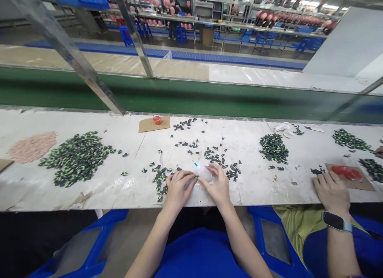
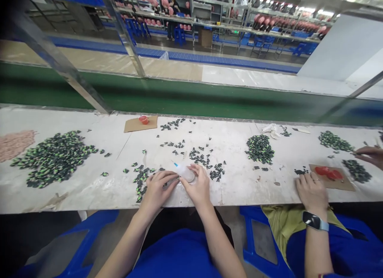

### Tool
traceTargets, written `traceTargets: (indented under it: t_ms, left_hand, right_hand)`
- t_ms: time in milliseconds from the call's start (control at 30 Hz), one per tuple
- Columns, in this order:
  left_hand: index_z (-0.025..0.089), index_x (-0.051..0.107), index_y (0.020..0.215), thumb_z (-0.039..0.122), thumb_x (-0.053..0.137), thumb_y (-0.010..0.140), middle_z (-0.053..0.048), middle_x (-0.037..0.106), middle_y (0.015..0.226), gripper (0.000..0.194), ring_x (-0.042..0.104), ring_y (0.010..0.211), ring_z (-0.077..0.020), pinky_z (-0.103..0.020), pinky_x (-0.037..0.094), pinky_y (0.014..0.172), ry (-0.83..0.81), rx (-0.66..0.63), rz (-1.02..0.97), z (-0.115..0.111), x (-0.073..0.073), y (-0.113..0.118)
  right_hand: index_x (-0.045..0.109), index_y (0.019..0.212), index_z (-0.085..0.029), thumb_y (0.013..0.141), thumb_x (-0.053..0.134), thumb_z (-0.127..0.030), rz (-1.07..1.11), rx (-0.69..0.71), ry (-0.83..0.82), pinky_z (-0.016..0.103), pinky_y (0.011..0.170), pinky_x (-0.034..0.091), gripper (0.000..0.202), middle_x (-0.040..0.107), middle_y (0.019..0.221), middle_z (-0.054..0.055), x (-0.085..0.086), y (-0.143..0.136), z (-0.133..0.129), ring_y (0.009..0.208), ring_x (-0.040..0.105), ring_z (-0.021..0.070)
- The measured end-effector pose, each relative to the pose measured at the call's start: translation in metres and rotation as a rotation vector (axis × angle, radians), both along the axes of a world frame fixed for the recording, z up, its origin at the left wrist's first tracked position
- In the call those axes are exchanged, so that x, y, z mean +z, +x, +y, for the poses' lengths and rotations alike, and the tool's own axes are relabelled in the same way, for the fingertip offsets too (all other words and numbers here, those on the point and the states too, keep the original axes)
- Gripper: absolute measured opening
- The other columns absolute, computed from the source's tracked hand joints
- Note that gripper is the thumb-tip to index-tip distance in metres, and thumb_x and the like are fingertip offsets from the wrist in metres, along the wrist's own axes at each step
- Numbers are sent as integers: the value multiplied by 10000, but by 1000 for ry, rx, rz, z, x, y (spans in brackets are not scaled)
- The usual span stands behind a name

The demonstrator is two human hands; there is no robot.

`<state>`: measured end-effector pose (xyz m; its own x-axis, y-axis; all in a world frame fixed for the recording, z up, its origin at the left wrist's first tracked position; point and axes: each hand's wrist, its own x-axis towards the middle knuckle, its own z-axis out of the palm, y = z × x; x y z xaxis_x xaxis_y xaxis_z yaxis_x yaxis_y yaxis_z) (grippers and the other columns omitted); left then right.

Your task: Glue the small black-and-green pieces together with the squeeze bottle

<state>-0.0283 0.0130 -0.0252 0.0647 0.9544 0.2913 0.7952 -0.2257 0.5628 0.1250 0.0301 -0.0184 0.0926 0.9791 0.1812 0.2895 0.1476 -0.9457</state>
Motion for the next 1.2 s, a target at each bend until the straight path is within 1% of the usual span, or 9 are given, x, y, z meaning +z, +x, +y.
traceTargets:
  t_ms: [167,267,367,467,567,800,933,1033,1200]
  left_hand:
    - [264,721,844,252,574,872,-51,732,960,151,605,973,-268,-435,384,827,14,25,-5,3,-7,4]
    - [266,717,831,247,545,885,-46,740,934,181,602,969,-269,-436,398,824,36,21,-19,1,-6,3]
    - [271,713,851,242,520,894,-37,746,912,200,609,983,-273,-440,412,836,52,25,-49,-2,-3,-2]
    - [279,713,861,273,512,899,-36,740,909,205,627,974,-272,-432,429,830,68,64,-90,-7,3,-6]
    - [273,704,852,321,510,900,-33,729,895,205,648,917,-252,-412,453,824,71,90,-161,-11,9,-6]
    - [271,682,903,332,539,896,-16,720,891,156,653,892,-220,-383,466,830,89,56,-290,-23,30,-1]
    - [272,685,921,298,546,901,-12,718,885,144,650,892,-204,-356,479,823,122,25,-367,-29,40,7]
    - [264,690,930,286,564,896,-17,719,885,132,652,887,-199,-346,487,818,103,-10,-375,-31,48,14]
    - [252,689,960,245,553,911,-21,725,875,145,643,883,-197,-353,476,811,122,-82,-348,-32,56,20]
  right_hand:
    - [607,947,-203,643,777,-294,-110,0,-21,363,784,572,360,660,958,62,-3,10,-6,824,676,204]
    - [633,1052,-220,625,815,-315,-240,-5,74,409,845,547,473,657,1035,87,-2,23,-13,986,625,260]
    - [661,1090,-248,669,804,-347,-413,-125,181,487,898,487,455,674,1047,92,1,49,-23,1073,524,308]
    - [731,942,-257,767,716,-414,-515,-290,156,467,832,472,235,686,881,87,0,78,-32,950,499,299]
    - [761,813,-245,796,666,-487,-532,-332,111,431,758,461,260,680,782,101,-7,91,-32,868,477,293]
    - [741,804,-229,903,467,-545,-488,-307,145,441,753,479,430,691,760,111,-9,81,-22,843,510,288]
    - [704,880,-195,911,481,-493,-287,-257,60,387,697,542,373,705,836,102,11,70,-33,789,630,244]
    - [698,938,-183,909,522,-414,-80,-136,-12,289,577,568,292,707,889,95,31,53,-47,753,672,203]
    - [710,1001,-208,927,518,-271,-78,64,112,264,603,576,215,694,901,86,55,25,-57,789,665,184]
